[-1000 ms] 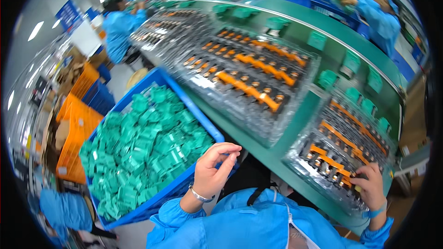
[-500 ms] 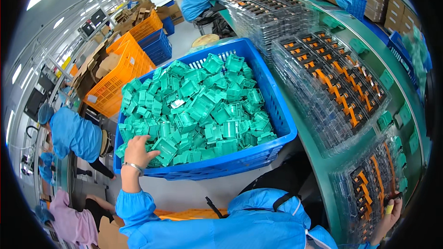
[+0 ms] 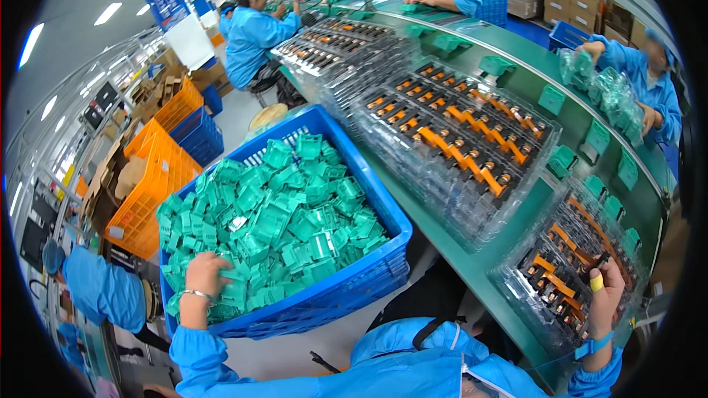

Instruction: The person assembles electronic components into a green plastic housing by hand.

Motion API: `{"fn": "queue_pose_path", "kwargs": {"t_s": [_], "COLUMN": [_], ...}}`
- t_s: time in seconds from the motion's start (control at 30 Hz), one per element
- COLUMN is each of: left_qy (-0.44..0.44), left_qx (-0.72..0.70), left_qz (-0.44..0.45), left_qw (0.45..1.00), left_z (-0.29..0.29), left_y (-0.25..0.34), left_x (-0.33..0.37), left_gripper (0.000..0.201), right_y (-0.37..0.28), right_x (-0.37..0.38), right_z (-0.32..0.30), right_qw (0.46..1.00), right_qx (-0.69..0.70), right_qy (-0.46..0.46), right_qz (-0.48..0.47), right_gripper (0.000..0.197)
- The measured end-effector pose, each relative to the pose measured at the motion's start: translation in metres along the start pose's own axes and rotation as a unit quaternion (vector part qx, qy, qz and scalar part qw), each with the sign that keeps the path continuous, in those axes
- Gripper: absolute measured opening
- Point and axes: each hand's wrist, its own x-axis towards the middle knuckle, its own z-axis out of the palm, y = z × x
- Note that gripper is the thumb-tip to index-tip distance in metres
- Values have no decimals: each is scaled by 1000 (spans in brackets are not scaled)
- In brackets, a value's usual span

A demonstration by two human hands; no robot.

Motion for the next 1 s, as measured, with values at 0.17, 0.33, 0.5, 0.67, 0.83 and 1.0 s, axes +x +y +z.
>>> {"fn": "queue_pose_path", "kwargs": {"t_s": [0.17,0.33,0.5,0.67,0.83,1.0], "left_qy": [312,35,-338,-496,-452,-401], "left_qx": [-59,-804,-889,-835,-854,-838], "left_qz": [-19,-60,19,8,94,134], "left_qw": [948,591,309,239,239,345], "left_z": [-46,-83,-59,-55,-77,-71], "left_y": [38,200,349,434,458,479], "left_x": [20,22,30,43,47,37], "left_gripper": [32,35,29,30,22,22], "right_y": [-8,-17,-15,-17,-22,-41], "right_x": [-2,-2,-3,-3,6,-3], "right_z": [0,1,-4,-1,-4,-14], "right_qw": [999,993,985,983,975,981], "right_qx": [28,98,154,158,208,187], "right_qy": [14,30,18,58,57,48], "right_qz": [15,66,82,71,49,-15], "right_gripper": [12,10,12,14,17,20]}}
